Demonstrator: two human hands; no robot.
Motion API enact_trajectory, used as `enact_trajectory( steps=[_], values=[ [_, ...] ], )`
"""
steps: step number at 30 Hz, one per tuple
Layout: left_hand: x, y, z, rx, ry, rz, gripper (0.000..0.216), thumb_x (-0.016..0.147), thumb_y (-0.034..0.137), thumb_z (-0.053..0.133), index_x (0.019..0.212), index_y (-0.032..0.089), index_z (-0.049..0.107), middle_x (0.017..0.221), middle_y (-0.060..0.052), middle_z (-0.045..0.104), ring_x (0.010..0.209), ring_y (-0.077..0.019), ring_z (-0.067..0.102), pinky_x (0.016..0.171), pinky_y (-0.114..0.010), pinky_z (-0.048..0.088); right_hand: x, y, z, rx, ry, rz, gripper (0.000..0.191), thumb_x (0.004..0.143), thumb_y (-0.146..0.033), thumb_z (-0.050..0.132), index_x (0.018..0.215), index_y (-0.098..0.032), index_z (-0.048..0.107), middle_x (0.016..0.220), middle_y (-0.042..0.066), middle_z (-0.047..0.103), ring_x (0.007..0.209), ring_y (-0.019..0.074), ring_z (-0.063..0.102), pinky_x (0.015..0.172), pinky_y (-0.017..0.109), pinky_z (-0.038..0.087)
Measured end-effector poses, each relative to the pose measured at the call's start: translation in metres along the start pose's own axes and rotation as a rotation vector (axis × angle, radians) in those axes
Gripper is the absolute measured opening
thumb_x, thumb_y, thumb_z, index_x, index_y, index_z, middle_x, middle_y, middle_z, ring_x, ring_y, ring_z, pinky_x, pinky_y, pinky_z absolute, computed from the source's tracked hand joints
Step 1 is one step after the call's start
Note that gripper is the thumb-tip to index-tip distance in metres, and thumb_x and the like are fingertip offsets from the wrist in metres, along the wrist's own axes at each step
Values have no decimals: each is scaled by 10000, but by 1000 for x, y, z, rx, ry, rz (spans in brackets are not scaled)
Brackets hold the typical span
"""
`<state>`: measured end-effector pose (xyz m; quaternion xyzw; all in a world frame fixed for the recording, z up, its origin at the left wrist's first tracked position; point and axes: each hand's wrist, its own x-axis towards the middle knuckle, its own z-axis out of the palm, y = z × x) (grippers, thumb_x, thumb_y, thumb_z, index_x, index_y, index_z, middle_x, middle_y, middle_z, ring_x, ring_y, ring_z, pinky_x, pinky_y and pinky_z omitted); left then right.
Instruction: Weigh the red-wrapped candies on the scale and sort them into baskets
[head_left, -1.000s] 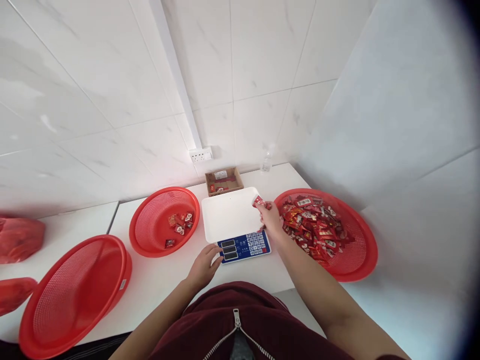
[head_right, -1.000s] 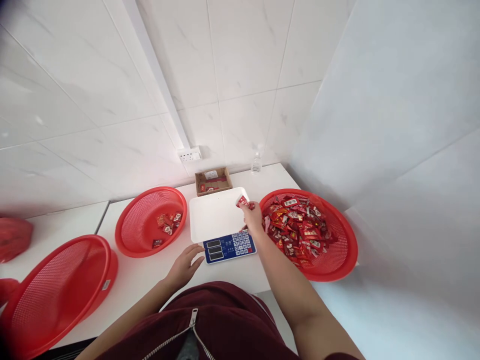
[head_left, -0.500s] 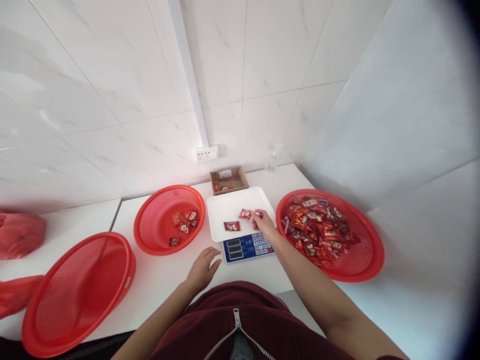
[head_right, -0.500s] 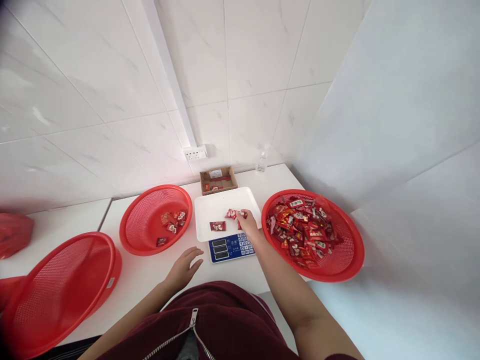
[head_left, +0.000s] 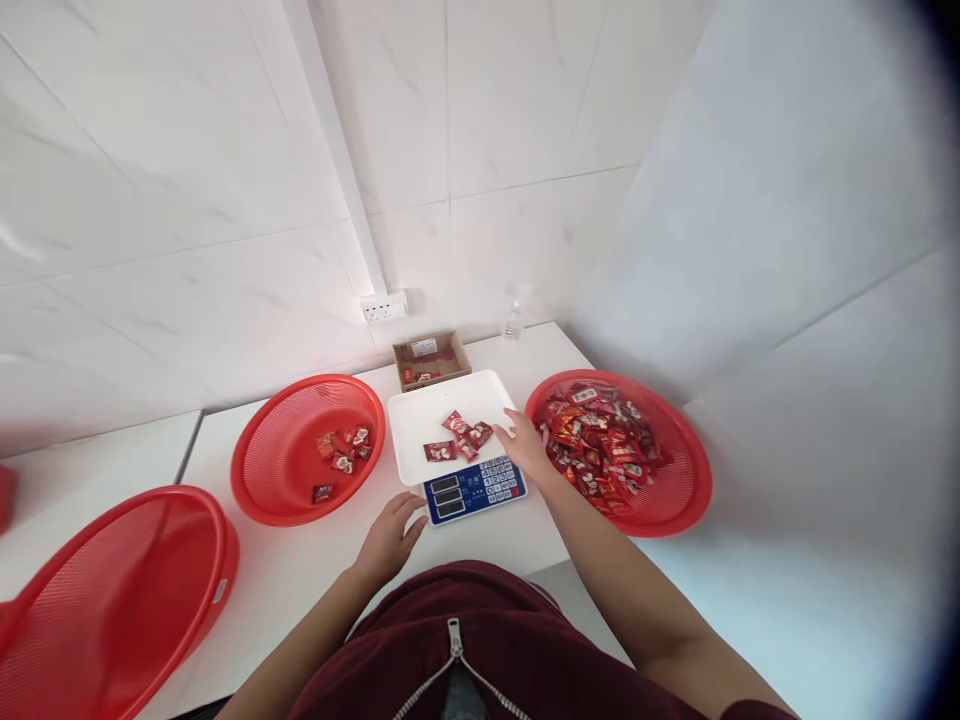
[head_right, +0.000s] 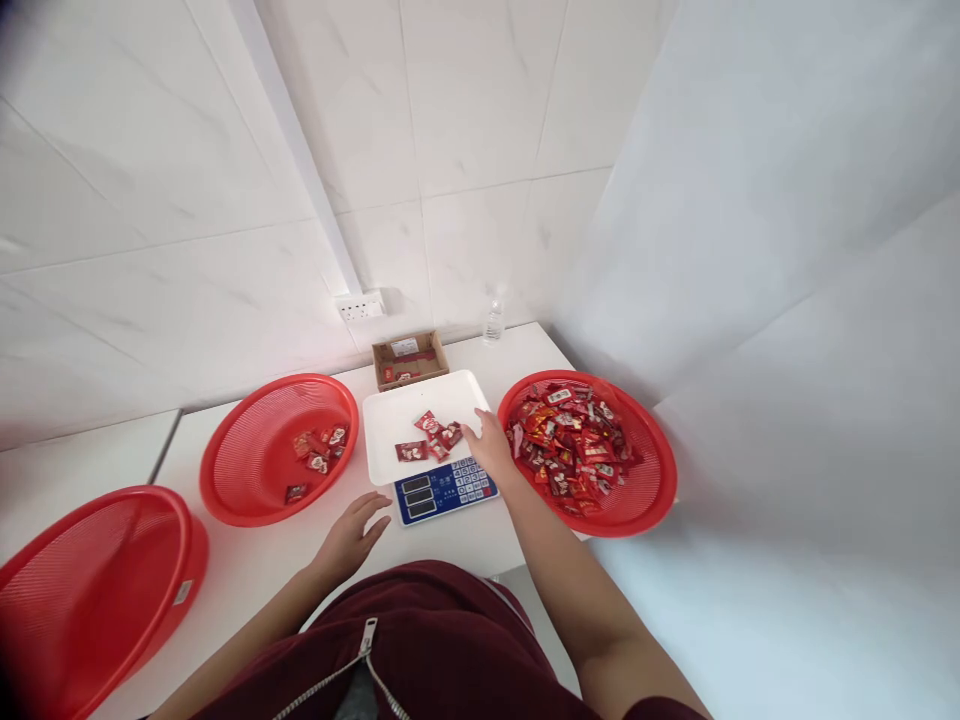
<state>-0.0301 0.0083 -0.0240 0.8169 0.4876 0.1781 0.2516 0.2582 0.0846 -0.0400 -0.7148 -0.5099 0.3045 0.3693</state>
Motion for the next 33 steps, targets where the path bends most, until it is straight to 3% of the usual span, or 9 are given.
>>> enact_trajectory(
  steps=[3,6,9,11,16,20,25,30,33],
  values=[
    [-2,-6,2,3,38,-6,254,865,331,474,1056,245,617,1096,-58,650,1081,-211,584,931,-395,490,-2,39,-43,-195,272,-28,508,820,-349,434,1283,-139,437,1316,148,467,1246,255,385,1048,404,292],
    [-4,-10,4,21,49,-8,259,861,344,474,1051,250,624,1085,-55,659,1084,-216,587,920,-393,498,-7,92,-86,-296,443,284,640,805,-370,460,1363,-92,316,1350,205,409,1287,295,334,1052,421,269],
    [-4,-11,5,41,31,0,262,858,344,476,1040,243,634,1079,-60,665,1075,-221,596,914,-393,503,-14,134,-109,-314,282,618,850,739,-474,559,1423,-110,210,1407,247,314,1318,361,279,1030,491,264],
    [-1,-9,4,48,24,4,261,858,344,477,1036,240,637,1076,-60,668,1072,-221,598,916,-392,502,-19,147,-109,-334,92,649,928,709,-512,591,1443,-138,165,1418,249,294,1321,371,276,1013,512,270],
    [9,-2,5,36,6,15,259,857,345,479,1041,248,634,1073,-53,669,1065,-212,600,916,-387,502,-34,141,-91,-345,-107,470,939,708,-443,609,1460,-202,102,1391,205,342,1219,317,441,914,418,388],
    [13,3,9,21,-14,27,256,857,332,483,1049,250,630,1073,-49,669,1069,-211,596,925,-388,496,-37,135,-95,-337,-26,463,859,668,-340,643,1416,-181,251,1275,185,476,1063,297,554,838,384,431],
    [11,3,9,15,-5,12,251,857,333,482,1049,262,627,1075,-41,665,1052,-206,603,913,-381,501,-36,128,-119,-119,53,471,505,672,-341,607,1152,-200,544,971,72,650,883,237,616,762,330,462],
    [5,2,6,-13,-25,-29,249,860,325,477,1053,254,617,1067,-43,666,1017,-196,615,901,-369,504,-42,106,-140,76,267,493,539,652,-394,639,1155,-221,552,962,65,657,775,220,637,634,314,500],
    [5,8,5,-33,-62,-47,244,864,305,472,1058,246,609,1074,-45,661,1007,-190,616,897,-363,503,-42,82,-135,339,257,423,587,672,-409,645,1216,-242,500,1040,69,644,785,209,650,609,298,525]
  ],
)
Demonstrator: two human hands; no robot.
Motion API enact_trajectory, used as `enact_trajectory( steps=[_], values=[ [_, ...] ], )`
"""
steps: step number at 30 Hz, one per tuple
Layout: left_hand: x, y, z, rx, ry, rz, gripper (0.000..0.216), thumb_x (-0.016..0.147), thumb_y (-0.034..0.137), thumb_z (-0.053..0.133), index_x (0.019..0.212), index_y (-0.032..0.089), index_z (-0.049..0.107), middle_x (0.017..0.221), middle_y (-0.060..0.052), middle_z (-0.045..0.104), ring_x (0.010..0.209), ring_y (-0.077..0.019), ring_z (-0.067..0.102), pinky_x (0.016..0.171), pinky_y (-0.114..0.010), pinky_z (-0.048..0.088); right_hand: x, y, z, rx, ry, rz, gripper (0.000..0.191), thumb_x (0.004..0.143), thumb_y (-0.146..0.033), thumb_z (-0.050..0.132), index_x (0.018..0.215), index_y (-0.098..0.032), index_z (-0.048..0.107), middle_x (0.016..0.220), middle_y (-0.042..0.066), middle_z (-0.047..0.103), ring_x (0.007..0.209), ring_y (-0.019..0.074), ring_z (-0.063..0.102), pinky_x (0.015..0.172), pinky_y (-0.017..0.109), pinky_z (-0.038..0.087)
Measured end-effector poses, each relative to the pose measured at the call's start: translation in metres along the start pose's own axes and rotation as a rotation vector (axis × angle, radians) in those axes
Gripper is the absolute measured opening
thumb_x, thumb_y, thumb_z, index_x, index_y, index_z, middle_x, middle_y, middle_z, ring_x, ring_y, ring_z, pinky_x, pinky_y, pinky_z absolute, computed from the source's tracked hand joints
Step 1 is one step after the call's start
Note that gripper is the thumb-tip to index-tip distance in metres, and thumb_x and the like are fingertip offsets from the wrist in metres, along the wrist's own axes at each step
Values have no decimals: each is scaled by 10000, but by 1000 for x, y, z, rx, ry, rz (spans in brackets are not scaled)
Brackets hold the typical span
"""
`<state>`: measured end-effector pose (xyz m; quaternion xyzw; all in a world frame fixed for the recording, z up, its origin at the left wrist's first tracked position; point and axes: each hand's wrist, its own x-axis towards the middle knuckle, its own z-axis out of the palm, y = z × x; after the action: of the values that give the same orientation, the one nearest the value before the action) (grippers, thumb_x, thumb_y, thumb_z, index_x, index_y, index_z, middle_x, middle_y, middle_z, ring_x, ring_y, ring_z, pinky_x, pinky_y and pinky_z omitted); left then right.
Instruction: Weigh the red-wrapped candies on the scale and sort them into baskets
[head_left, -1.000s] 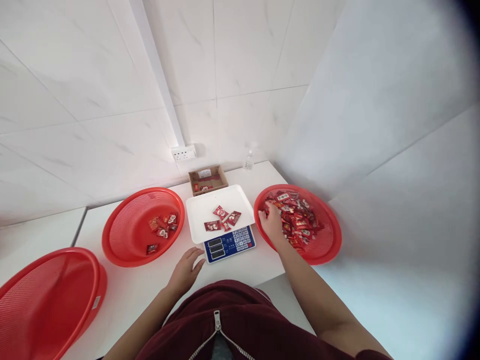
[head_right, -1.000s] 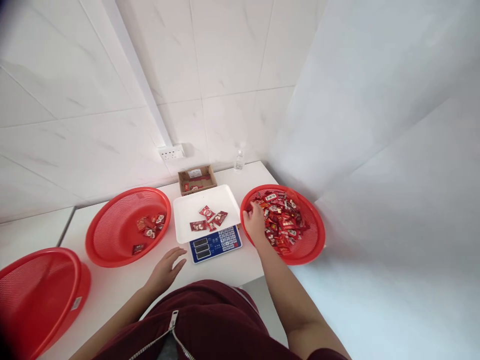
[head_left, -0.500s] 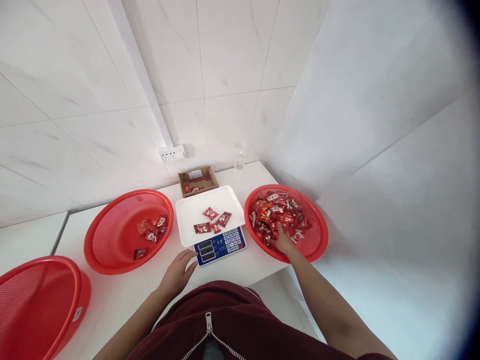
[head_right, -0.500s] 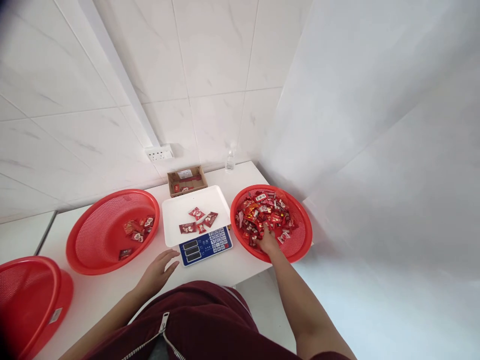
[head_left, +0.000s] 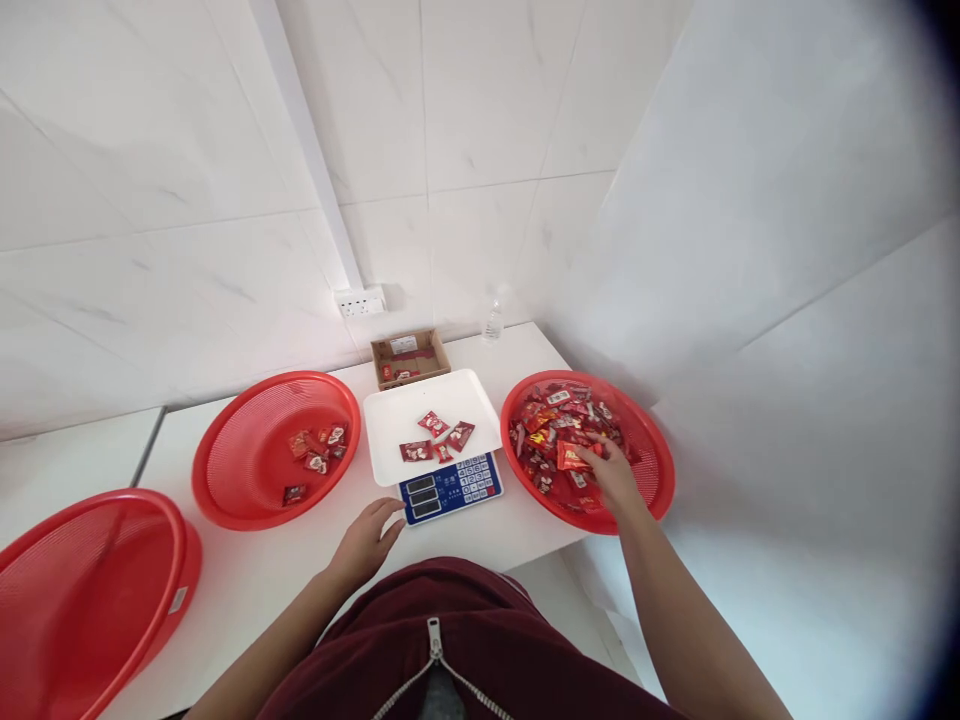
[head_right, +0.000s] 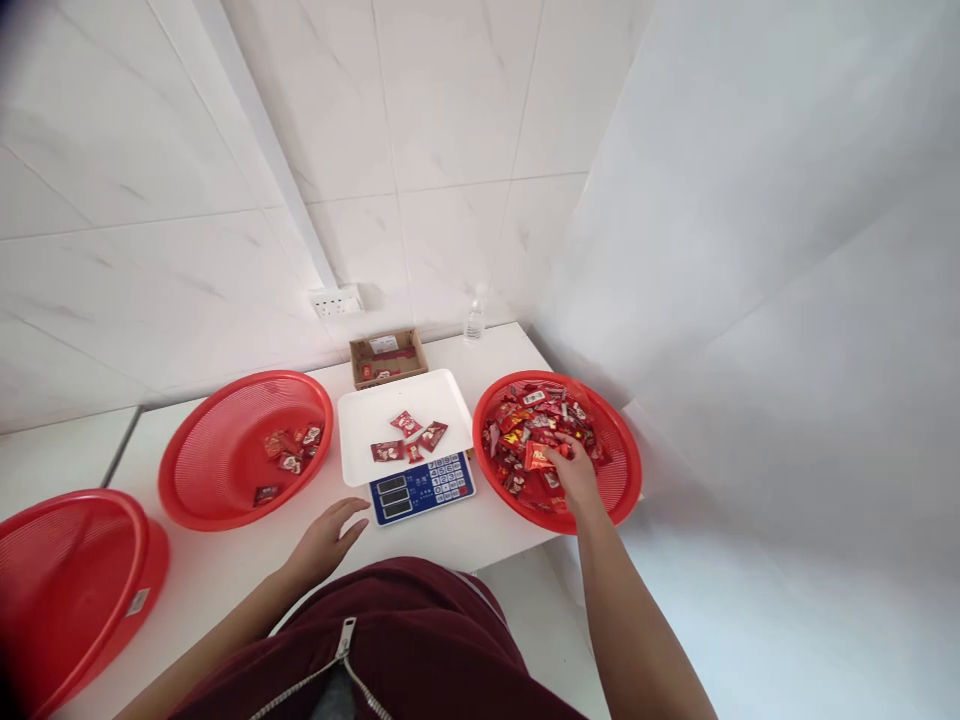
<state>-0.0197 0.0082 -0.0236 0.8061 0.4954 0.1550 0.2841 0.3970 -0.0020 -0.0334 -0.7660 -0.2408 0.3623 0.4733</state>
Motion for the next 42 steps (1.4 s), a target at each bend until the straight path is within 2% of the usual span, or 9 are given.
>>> enact_trajectory(
  steps=[6,12,18,22,26,29,36,39,42],
  values=[
    [3,14,-4,-24,-63,-1,251,868,282,469,1078,227,595,1096,-53,644,1034,-183,594,924,-349,482,-21,-35,84,57,-355,-60,493,668,-351,667,1136,-234,563,1038,49,649,740,178,640,553,250,510],
    [-11,6,-13,-39,-52,-78,266,868,287,463,1095,226,587,1120,-52,628,1048,-186,580,945,-359,460,-28,-58,162,-107,-531,-83,493,694,-270,637,1178,-216,564,1085,53,645,770,156,630,577,227,504],
    [-28,-9,-14,-131,-19,-182,260,851,292,476,1067,230,605,1117,-54,632,1060,-200,574,960,-367,434,-37,-61,144,-194,-626,-9,618,720,-318,649,1303,-242,456,1039,47,655,774,166,637,595,249,509],
    [-22,-2,-9,-388,-28,-294,295,824,345,535,1082,213,593,1111,-79,631,1056,-212,569,963,-386,417,-66,-56,128,-113,-768,67,564,713,-368,681,1225,-223,496,1018,63,652,816,175,638,622,265,524],
    [-3,24,-6,-938,-203,-401,545,777,433,618,1252,232,441,1180,-114,578,1015,-203,584,843,-373,481,-116,-45,141,-24,-994,21,459,733,-419,654,1125,-212,533,1033,61,638,831,177,635,648,302,547],
    [8,38,-3,-1140,-355,-457,633,713,453,689,1245,244,418,1077,-100,607,835,-175,625,684,-316,506,-144,-35,154,-78,-1078,-39,388,799,-411,567,1142,-240,506,1061,42,614,779,146,635,571,259,539],
    [1,27,1,-1165,-270,-639,535,636,385,747,1056,209,465,693,28,580,508,-68,515,492,-194,391,-125,-23,154,-221,-832,53,214,847,-315,506,1021,-201,457,682,-38,562,465,75,535,371,157,367],
    [-2,25,-6,-1194,-185,-666,526,647,348,731,1062,211,438,713,25,592,504,-68,510,485,-197,378,-111,-37,160,-87,-817,77,208,846,-301,514,1027,-212,460,753,-16,598,539,84,578,447,173,436],
    [-1,26,-12,-1178,-104,-672,547,652,310,723,1099,216,423,798,8,613,542,-70,533,497,-199,382,-103,-53,173,75,-787,77,383,834,-306,531,1189,-253,396,981,29,628,698,110,632,592,226,520]
  ],
)
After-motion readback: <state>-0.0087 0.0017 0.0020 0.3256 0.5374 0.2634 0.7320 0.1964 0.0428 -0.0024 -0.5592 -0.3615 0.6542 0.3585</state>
